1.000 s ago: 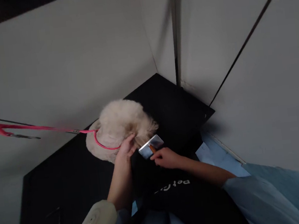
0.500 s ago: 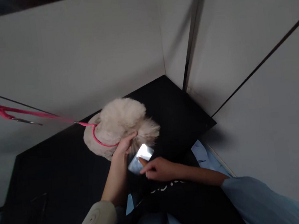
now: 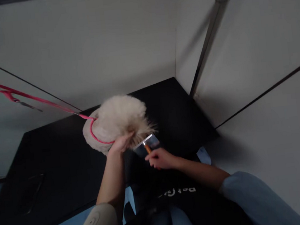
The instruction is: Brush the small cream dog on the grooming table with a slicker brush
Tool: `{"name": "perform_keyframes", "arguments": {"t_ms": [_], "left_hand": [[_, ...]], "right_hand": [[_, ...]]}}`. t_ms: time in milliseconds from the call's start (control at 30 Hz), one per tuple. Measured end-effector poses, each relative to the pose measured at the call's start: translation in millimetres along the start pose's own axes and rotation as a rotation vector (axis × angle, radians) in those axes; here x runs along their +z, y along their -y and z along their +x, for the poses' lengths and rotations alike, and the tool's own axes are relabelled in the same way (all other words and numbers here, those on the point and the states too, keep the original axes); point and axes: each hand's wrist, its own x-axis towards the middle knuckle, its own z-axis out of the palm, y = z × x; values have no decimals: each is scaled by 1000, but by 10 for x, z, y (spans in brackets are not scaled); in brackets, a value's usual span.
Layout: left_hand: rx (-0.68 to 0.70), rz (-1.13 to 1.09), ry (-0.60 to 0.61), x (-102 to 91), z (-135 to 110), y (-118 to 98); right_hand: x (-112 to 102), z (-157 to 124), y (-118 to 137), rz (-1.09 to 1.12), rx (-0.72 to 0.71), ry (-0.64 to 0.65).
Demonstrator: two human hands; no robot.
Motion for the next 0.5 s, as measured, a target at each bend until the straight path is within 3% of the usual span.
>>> {"name": "perform_keyframes", "arguments": {"t_ms": [100, 167, 233, 300, 367, 400, 433, 500], "left_hand": [[28, 21, -37, -5, -16, -2], [37, 1, -58, -14, -51, 5], [70, -17, -100, -19, -105, 11], [123, -17, -151, -24, -172, 8], [159, -18, -148, -41, -243, -10], [163, -19, -128, -56, -278, -23], [160, -24, -109, -76, -310, -40], [118, -25, -74, -133, -366, -75]], "right_hand": [[-102, 15, -18, 31, -9, 188], [-176, 54, 3, 86, -157, 118], [-213, 91, 16, 105, -206, -4], [-194, 95, -4, 73, -84, 17], [-138, 80, -26, 35, 41, 188], [-107, 79, -19, 37, 38, 265], [-77, 89, 4, 56, -9, 305], [-19, 136, 75, 126, -165, 238]]}}
